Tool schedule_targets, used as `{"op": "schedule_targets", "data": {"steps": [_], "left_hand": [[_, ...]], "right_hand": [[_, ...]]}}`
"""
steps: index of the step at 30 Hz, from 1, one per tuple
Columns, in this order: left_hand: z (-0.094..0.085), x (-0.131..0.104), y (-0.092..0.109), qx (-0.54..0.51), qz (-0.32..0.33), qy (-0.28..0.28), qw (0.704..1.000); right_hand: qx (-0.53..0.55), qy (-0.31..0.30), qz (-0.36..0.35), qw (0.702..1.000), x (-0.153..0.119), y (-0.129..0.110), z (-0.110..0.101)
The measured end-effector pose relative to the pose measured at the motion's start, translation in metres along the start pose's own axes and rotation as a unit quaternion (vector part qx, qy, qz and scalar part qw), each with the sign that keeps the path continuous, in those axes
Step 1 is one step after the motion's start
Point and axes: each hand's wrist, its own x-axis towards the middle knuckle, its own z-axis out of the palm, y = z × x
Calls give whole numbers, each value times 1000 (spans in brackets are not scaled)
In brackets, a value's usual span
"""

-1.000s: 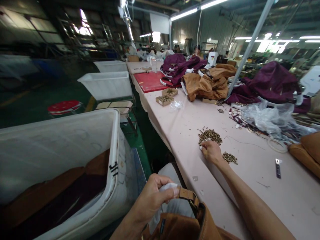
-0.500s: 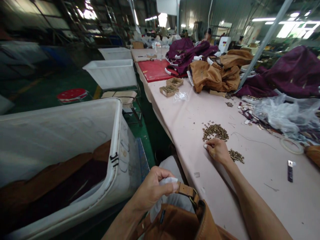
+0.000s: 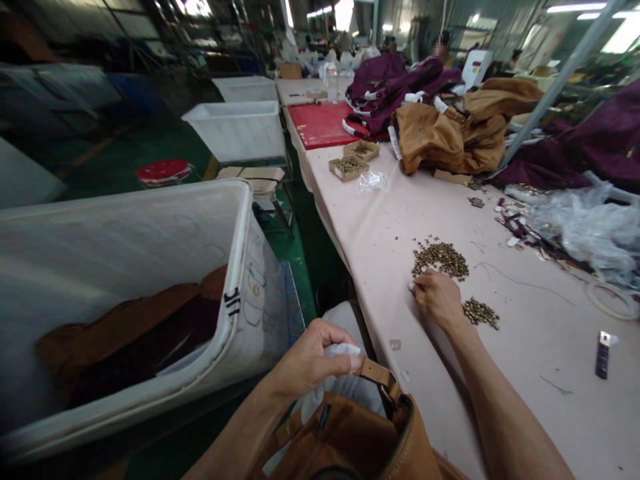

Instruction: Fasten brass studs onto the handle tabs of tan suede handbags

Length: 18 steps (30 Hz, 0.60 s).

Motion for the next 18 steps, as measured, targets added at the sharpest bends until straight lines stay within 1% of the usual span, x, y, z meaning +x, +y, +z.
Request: {"op": "schedule_targets", "data": {"steps": [7,9,11,13,16,18], "left_hand": [[3,-5,-2,-44,-19,-26,999],[2,-8,-2,-40,-27,-22,999],[0,-10,-3,-31,-24,-10,999],[-3,-12,-4,-25,-16,3,1000],[-8,-15,-7,-36,-9,14,999],[-10,-17,-7,-42,-8,17,999]], "right_hand": [[-41,-35,29,998,-4,3,5],[-61,-33,31,997,-8,-3,0],[-36,-26,18,999,-13,-16,-17],[56,-32,-18,998,-23,-35,-43],[191,-67,-104,974,-44,-70,-86],[235,-108,-172,951,-59,-92,-105]]}}
